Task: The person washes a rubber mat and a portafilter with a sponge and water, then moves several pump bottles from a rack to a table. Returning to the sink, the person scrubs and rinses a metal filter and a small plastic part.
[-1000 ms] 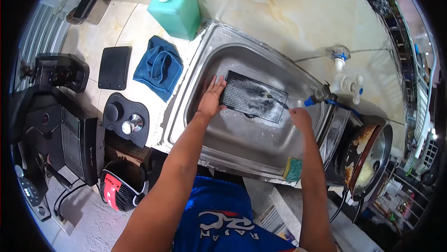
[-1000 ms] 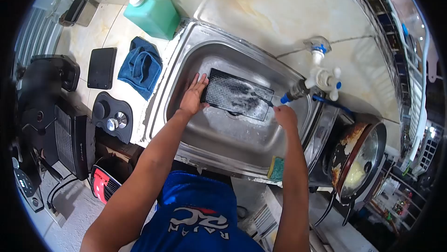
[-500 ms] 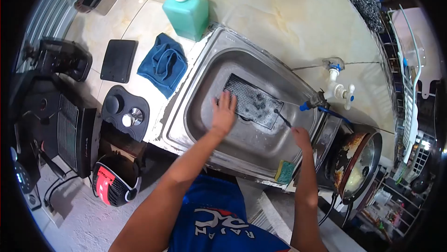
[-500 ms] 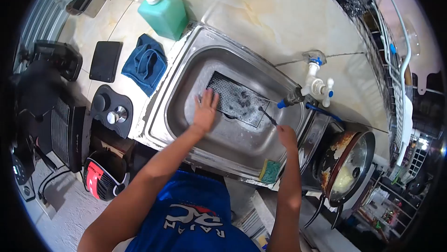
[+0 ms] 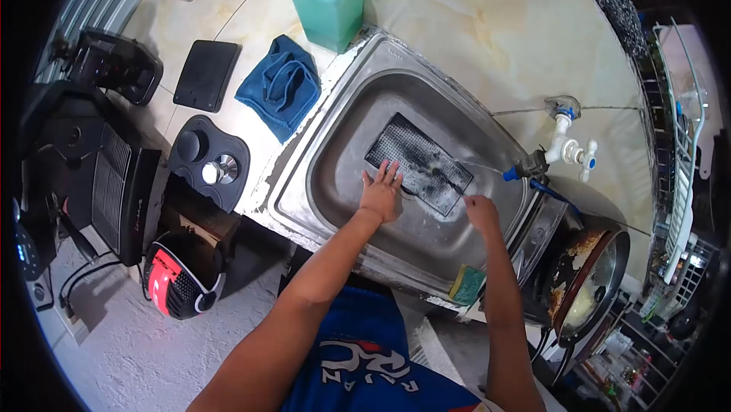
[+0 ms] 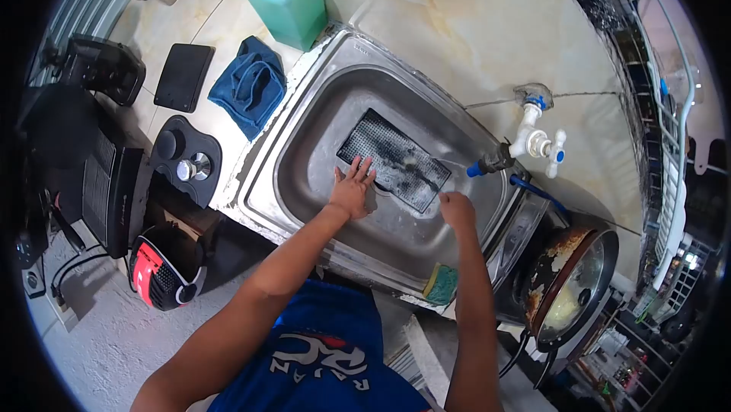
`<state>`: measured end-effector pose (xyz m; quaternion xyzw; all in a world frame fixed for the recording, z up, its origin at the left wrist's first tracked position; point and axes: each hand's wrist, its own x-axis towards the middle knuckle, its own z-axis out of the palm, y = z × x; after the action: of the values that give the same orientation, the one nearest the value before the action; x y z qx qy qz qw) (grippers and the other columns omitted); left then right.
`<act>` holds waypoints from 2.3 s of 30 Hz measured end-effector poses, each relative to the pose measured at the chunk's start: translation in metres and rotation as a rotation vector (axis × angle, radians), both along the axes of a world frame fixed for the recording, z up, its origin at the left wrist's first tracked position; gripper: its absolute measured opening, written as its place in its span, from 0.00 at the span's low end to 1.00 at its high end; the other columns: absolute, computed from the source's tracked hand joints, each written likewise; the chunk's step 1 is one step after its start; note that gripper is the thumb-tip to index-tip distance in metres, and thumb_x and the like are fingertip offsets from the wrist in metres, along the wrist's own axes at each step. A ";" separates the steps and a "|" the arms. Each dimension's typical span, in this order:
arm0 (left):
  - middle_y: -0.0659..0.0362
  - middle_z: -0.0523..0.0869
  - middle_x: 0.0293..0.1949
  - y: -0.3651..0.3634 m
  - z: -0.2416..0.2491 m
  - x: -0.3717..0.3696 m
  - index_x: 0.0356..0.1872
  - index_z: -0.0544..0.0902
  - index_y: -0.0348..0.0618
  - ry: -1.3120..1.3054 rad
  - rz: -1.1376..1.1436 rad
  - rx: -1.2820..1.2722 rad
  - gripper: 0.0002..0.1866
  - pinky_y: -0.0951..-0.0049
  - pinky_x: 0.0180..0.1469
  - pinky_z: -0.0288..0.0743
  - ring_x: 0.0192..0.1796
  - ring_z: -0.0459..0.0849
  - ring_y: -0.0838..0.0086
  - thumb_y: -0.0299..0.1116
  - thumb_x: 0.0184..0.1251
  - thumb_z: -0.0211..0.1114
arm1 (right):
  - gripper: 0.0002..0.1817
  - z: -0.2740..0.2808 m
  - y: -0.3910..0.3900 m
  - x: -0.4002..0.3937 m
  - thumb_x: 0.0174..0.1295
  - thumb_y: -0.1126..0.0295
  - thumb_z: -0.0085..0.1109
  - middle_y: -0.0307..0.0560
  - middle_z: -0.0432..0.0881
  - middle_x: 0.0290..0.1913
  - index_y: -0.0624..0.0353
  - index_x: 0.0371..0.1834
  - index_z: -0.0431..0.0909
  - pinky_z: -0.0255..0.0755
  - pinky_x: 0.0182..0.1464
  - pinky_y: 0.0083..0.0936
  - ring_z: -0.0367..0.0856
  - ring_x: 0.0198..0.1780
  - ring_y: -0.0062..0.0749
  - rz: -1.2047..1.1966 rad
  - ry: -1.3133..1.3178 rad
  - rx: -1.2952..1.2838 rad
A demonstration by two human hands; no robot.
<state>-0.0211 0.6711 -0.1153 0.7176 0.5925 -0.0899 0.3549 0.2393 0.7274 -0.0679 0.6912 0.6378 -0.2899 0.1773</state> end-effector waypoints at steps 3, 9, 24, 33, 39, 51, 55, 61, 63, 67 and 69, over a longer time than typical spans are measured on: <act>0.52 0.40 0.74 -0.011 -0.003 0.014 0.70 0.55 0.46 0.048 -0.002 0.000 0.53 0.40 0.69 0.46 0.75 0.36 0.56 0.52 0.42 0.71 | 0.17 -0.016 0.009 -0.039 0.61 0.57 0.50 0.59 0.81 0.36 0.58 0.36 0.82 0.71 0.45 0.40 0.79 0.42 0.54 0.064 0.137 0.006; 0.50 0.39 0.74 -0.004 0.001 0.013 0.71 0.49 0.40 0.049 -0.046 -0.215 0.55 0.46 0.70 0.47 0.75 0.35 0.56 0.45 0.41 0.71 | 0.14 -0.024 0.017 -0.143 0.58 0.62 0.50 0.57 0.81 0.38 0.57 0.36 0.82 0.72 0.45 0.39 0.79 0.43 0.52 0.352 0.246 0.023; 0.46 0.41 0.73 -0.006 0.012 0.012 0.71 0.53 0.40 0.140 -0.092 0.028 0.58 0.49 0.72 0.39 0.75 0.37 0.52 0.59 0.39 0.69 | 0.18 -0.042 0.023 -0.127 0.63 0.56 0.47 0.61 0.80 0.39 0.59 0.34 0.82 0.70 0.48 0.45 0.77 0.44 0.58 -0.015 0.166 0.197; 0.46 0.40 0.74 -0.003 0.015 0.016 0.71 0.53 0.42 0.128 -0.057 -0.007 0.58 0.49 0.72 0.41 0.75 0.37 0.51 0.61 0.40 0.69 | 0.20 -0.033 0.011 -0.025 0.61 0.54 0.48 0.61 0.81 0.39 0.60 0.35 0.82 0.69 0.48 0.45 0.77 0.46 0.58 -0.147 0.142 0.179; 0.51 0.40 0.74 -0.002 0.015 0.011 0.71 0.54 0.46 0.090 -0.033 -0.023 0.57 0.42 0.70 0.42 0.75 0.37 0.55 0.60 0.39 0.69 | 0.19 -0.045 0.049 -0.065 0.61 0.55 0.47 0.62 0.80 0.39 0.58 0.36 0.82 0.69 0.49 0.47 0.77 0.46 0.58 0.127 0.216 0.235; 0.53 0.38 0.74 -0.002 0.005 0.006 0.71 0.55 0.49 0.096 -0.050 -0.018 0.57 0.42 0.69 0.45 0.76 0.37 0.57 0.57 0.37 0.71 | 0.20 -0.039 0.055 -0.097 0.62 0.53 0.46 0.57 0.81 0.40 0.53 0.42 0.82 0.70 0.47 0.46 0.78 0.45 0.56 -0.007 0.220 0.169; 0.55 0.38 0.75 -0.003 0.000 0.010 0.72 0.52 0.50 0.055 -0.010 -0.028 0.58 0.43 0.70 0.43 0.76 0.36 0.59 0.53 0.35 0.72 | 0.18 -0.041 0.007 0.063 0.62 0.55 0.46 0.59 0.82 0.38 0.52 0.41 0.83 0.72 0.44 0.45 0.79 0.43 0.54 0.075 -0.018 0.099; 0.53 0.39 0.74 -0.001 0.004 0.009 0.71 0.54 0.50 0.102 -0.064 -0.029 0.56 0.42 0.69 0.44 0.76 0.36 0.57 0.57 0.38 0.71 | 0.16 -0.043 0.026 -0.094 0.58 0.57 0.52 0.61 0.81 0.37 0.58 0.36 0.83 0.72 0.48 0.41 0.79 0.45 0.53 -0.081 0.308 0.184; 0.53 0.38 0.75 0.001 0.006 0.005 0.71 0.54 0.50 0.092 -0.078 -0.049 0.56 0.42 0.69 0.44 0.76 0.35 0.58 0.57 0.38 0.71 | 0.17 -0.023 0.027 -0.092 0.58 0.57 0.52 0.61 0.81 0.39 0.58 0.36 0.83 0.71 0.49 0.41 0.79 0.45 0.53 -0.117 0.253 0.143; 0.54 0.38 0.75 0.001 0.006 0.006 0.72 0.54 0.51 0.070 -0.061 -0.023 0.57 0.42 0.69 0.45 0.76 0.35 0.58 0.58 0.38 0.71 | 0.19 0.000 0.012 0.013 0.61 0.56 0.48 0.61 0.80 0.42 0.59 0.38 0.82 0.70 0.51 0.44 0.78 0.48 0.55 0.061 -0.131 0.005; 0.54 0.38 0.75 -0.003 0.006 0.007 0.72 0.53 0.51 0.080 -0.085 -0.044 0.57 0.42 0.69 0.45 0.76 0.35 0.58 0.58 0.38 0.71 | 0.21 0.009 0.001 0.016 0.62 0.54 0.47 0.63 0.80 0.43 0.61 0.39 0.82 0.69 0.51 0.44 0.77 0.49 0.57 0.047 -0.185 -0.082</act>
<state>-0.0144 0.6678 -0.1089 0.7301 0.5729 -0.1465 0.3424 0.2548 0.7287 -0.0588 0.6920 0.6222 -0.2467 0.2703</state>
